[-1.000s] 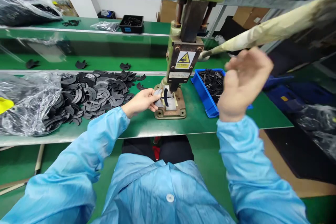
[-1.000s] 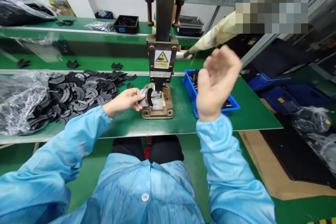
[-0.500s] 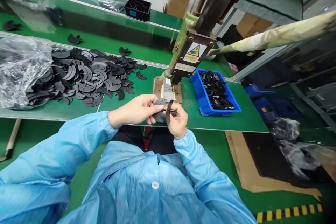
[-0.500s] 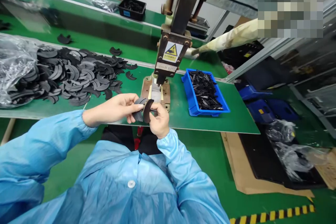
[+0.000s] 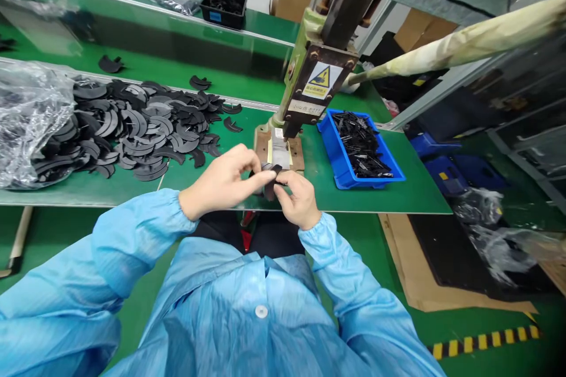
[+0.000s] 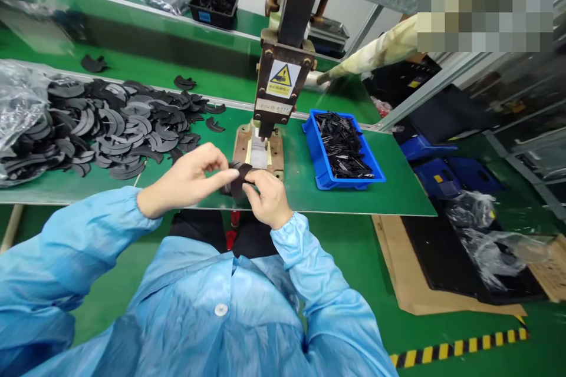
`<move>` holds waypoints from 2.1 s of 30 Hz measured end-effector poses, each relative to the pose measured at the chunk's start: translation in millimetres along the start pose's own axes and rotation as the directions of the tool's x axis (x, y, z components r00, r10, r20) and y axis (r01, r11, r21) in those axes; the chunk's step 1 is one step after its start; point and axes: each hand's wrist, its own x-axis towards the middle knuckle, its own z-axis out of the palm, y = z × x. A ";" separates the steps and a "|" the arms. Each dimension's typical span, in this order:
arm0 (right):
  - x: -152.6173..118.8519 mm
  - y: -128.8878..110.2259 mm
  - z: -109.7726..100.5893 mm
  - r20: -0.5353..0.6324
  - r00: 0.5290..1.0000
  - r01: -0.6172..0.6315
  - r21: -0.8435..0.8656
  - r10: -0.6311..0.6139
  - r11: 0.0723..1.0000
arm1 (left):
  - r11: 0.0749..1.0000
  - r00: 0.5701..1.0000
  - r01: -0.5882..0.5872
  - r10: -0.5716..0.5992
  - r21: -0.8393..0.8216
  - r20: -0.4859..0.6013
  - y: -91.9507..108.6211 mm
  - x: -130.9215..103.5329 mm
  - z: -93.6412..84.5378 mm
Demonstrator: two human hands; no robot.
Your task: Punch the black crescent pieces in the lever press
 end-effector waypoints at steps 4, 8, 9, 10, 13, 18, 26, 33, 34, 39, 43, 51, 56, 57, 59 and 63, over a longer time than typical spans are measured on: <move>-1.9 0.0 -1.1 0.007 0.998 0.060 -0.018 -0.059 0.998 | 0.997 0.991 0.030 -0.020 -0.077 0.131 -8.5 2.9 7.7; -5.5 1.0 -1.2 0.003 0.997 0.083 -0.025 -0.083 0.996 | 0.954 0.951 0.217 -0.159 -0.205 0.263 -19.7 5.5 13.8; -6.3 2.0 -0.4 0.005 0.997 0.082 -0.029 -0.082 0.996 | 0.952 0.949 0.233 -0.179 -0.197 0.260 -18.4 4.8 15.2; -6.9 3.2 0.7 0.007 0.997 0.080 -0.034 -0.080 0.996 | 0.959 0.955 0.227 -0.184 -0.173 0.233 -15.4 3.9 16.6; -7.9 6.7 4.1 0.010 0.998 0.066 -0.045 -0.066 0.997 | 0.992 0.986 0.101 -0.090 -0.076 0.141 -3.3 3.5 20.7; -11.9 9.3 2.5 -0.025 0.999 0.033 -0.029 -0.034 0.999 | 0.938 0.940 0.254 -0.182 -0.236 0.288 -14.9 15.5 23.5; -19.7 12.6 2.0 -0.054 0.996 -0.074 0.052 0.077 0.996 | 0.724 0.879 0.459 -0.286 -0.514 0.383 -25.6 13.0 27.9; -27.5 41.7 -24.0 -0.182 0.950 -0.245 0.070 0.254 0.967 | 0.651 0.870 0.492 -0.387 -0.577 0.305 -57.7 40.4 16.1; -32.3 51.3 -30.2 -0.247 0.921 -0.292 0.074 0.301 0.954 | 0.634 0.860 0.499 -0.444 -0.590 0.251 -68.6 52.4 12.0; -56.4 97.1 -46.2 -0.406 0.776 -0.473 0.129 0.482 0.872 | 0.588 0.728 0.612 -0.680 -0.529 0.085 -121.0 139.9 4.1; -63.1 110.5 -45.1 -0.389 0.744 -0.526 0.159 0.543 0.836 | 0.653 0.717 0.606 -0.696 -0.453 -0.044 -143.3 220.6 10.8; -63.9 114.8 -45.2 -0.346 0.732 -0.564 0.175 0.587 0.807 | 0.844 0.849 0.507 -0.454 0.176 -0.271 -165.2 242.7 -10.1; -59.7 117.6 -44.8 -0.337 0.763 -0.524 0.177 0.552 0.833 | 0.563 0.968 0.131 -0.249 0.816 0.017 -166.7 193.1 -8.9; -58.1 117.3 -44.5 -0.342 0.769 -0.514 0.170 0.539 0.841 | 0.554 0.971 0.091 -0.233 0.828 0.049 -165.5 184.1 -6.0; -55.3 114.2 -43.6 -0.358 0.783 -0.490 0.147 0.508 0.859 | 0.565 0.979 0.032 -0.186 0.824 0.089 -163.1 166.4 -1.0; -54.7 96.7 -43.8 -0.383 0.819 -0.437 0.066 0.428 0.897 | 0.587 0.985 -0.049 -0.104 0.808 0.136 -164.2 133.1 -2.4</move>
